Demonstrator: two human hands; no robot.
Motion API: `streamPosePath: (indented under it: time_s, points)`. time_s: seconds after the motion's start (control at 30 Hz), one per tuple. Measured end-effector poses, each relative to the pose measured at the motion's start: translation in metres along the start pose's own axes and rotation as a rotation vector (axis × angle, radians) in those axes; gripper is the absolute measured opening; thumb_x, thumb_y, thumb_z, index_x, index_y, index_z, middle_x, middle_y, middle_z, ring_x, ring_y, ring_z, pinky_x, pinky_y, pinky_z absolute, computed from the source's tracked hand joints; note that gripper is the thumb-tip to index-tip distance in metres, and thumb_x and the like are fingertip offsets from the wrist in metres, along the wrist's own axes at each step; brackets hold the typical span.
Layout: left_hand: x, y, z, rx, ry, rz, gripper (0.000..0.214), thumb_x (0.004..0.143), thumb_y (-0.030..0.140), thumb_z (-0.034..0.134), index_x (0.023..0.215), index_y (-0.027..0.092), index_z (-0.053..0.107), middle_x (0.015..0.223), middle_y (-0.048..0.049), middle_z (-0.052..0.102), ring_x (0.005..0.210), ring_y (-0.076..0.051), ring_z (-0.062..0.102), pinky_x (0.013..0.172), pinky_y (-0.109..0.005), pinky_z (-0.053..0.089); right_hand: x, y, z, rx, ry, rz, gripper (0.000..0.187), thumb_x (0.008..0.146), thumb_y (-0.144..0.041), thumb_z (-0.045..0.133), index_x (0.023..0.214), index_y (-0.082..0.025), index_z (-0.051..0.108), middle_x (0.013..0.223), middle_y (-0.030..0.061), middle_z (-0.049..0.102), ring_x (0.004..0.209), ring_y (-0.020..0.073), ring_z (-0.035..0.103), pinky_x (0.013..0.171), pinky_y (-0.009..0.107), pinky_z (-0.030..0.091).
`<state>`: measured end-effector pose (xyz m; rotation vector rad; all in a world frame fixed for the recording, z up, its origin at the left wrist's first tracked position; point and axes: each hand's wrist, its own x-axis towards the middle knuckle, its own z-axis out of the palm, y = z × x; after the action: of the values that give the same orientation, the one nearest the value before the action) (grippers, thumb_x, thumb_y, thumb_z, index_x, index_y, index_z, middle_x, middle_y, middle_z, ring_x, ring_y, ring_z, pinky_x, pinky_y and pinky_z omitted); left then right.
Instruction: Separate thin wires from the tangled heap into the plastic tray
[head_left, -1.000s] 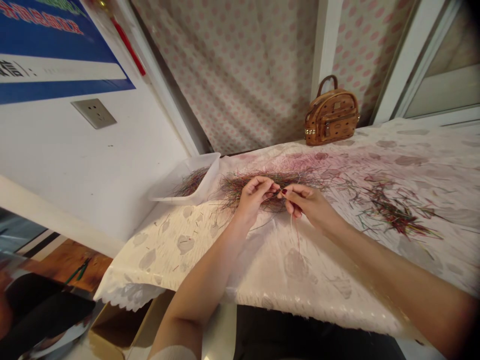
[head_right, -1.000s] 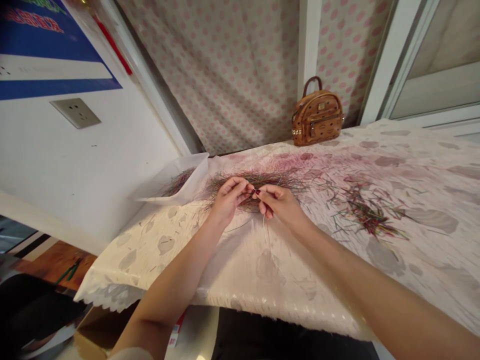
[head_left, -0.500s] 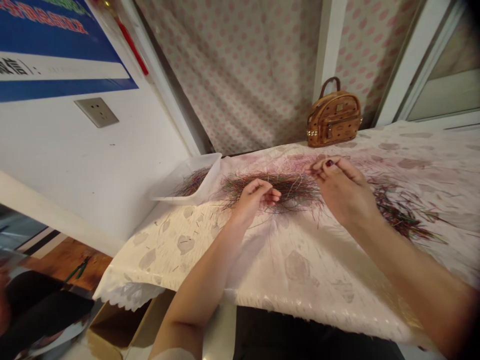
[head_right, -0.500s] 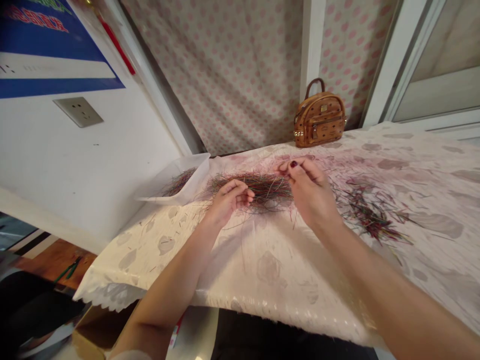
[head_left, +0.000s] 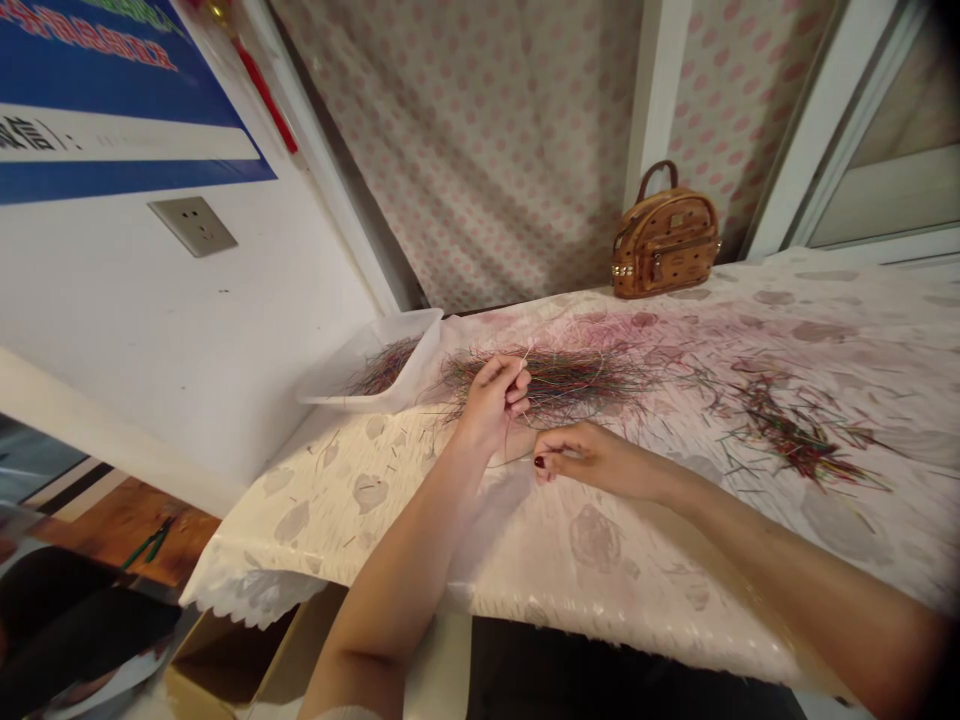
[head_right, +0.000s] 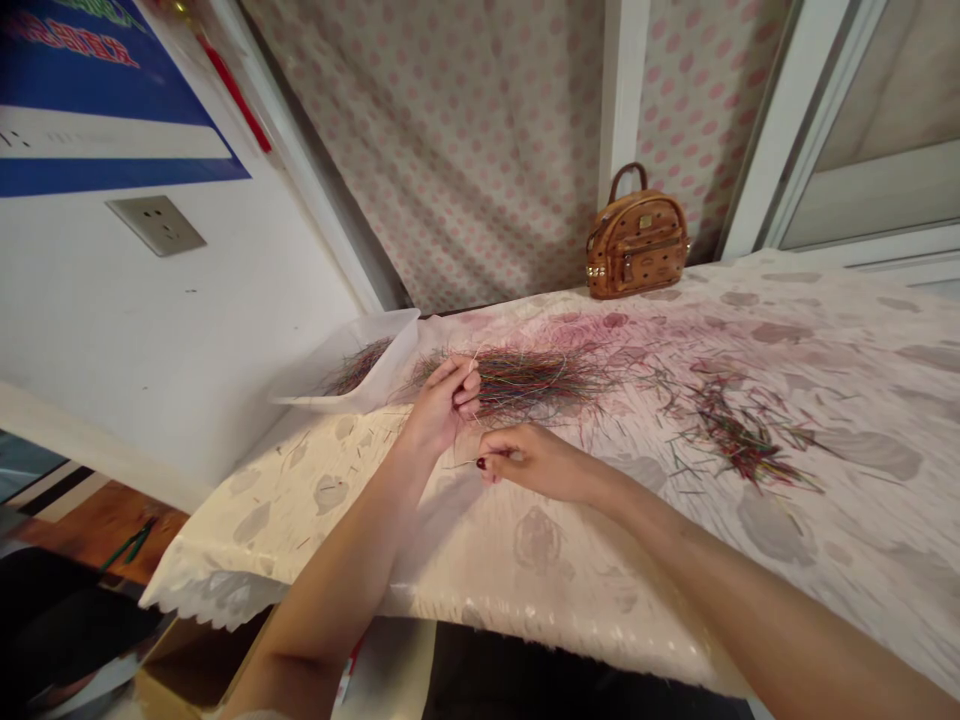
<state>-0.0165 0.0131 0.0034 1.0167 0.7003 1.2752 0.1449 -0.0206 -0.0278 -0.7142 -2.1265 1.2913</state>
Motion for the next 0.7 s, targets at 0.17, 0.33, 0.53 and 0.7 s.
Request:
streamPosePath:
  time_s: [0.17, 0.33, 0.53, 0.7]
  points:
    - [-0.002, -0.001, 0.002, 0.102, -0.006, 0.066, 0.028, 0.08, 0.035, 0.071, 0.079, 0.018, 0.049, 0.063, 0.0063, 0.04, 0.046, -0.003, 0.025, 0.042, -0.017, 0.018, -0.001, 0.006, 0.0, -0.042, -0.082, 0.019, 0.023, 0.091, -0.025, 0.05, 0.074, -0.02, 0.065, 0.074, 0.0013, 0.068, 0.07, 0.0156, 0.061, 0.065, 0.028, 0.043]
    - [-0.003, 0.0, 0.003, 0.228, -0.015, 0.116, 0.026, 0.083, 0.038, 0.068, 0.082, 0.018, 0.05, 0.061, 0.0068, 0.04, 0.044, -0.002, 0.02, 0.041, -0.017, 0.014, 0.0, 0.006, -0.006, -0.002, 0.191, 0.001, 0.014, 0.089, -0.031, 0.056, 0.085, -0.021, 0.065, 0.071, -0.0008, 0.062, 0.052, 0.01, 0.048, 0.051, 0.025, 0.036]
    - [-0.005, -0.004, 0.008, 0.322, -0.111, 0.122, 0.027, 0.084, 0.04, 0.067, 0.083, 0.018, 0.05, 0.06, 0.0063, 0.042, 0.045, -0.004, 0.027, 0.041, -0.018, 0.016, 0.002, 0.011, -0.024, 0.211, 0.646, -0.074, 0.018, 0.09, -0.037, 0.056, 0.099, -0.021, 0.059, 0.077, 0.0001, 0.064, 0.051, 0.0102, 0.049, 0.051, 0.027, 0.038]
    - [-0.005, -0.006, 0.01, 0.418, -0.095, 0.155, 0.022, 0.086, 0.034, 0.063, 0.08, 0.018, 0.05, 0.059, 0.0053, 0.044, 0.046, -0.004, 0.03, 0.044, -0.02, 0.019, 0.0, 0.007, -0.027, 0.194, 0.727, -0.085, 0.015, 0.092, -0.035, 0.056, 0.085, -0.022, 0.058, 0.072, -0.0006, 0.06, 0.055, 0.0112, 0.051, 0.053, 0.027, 0.039]
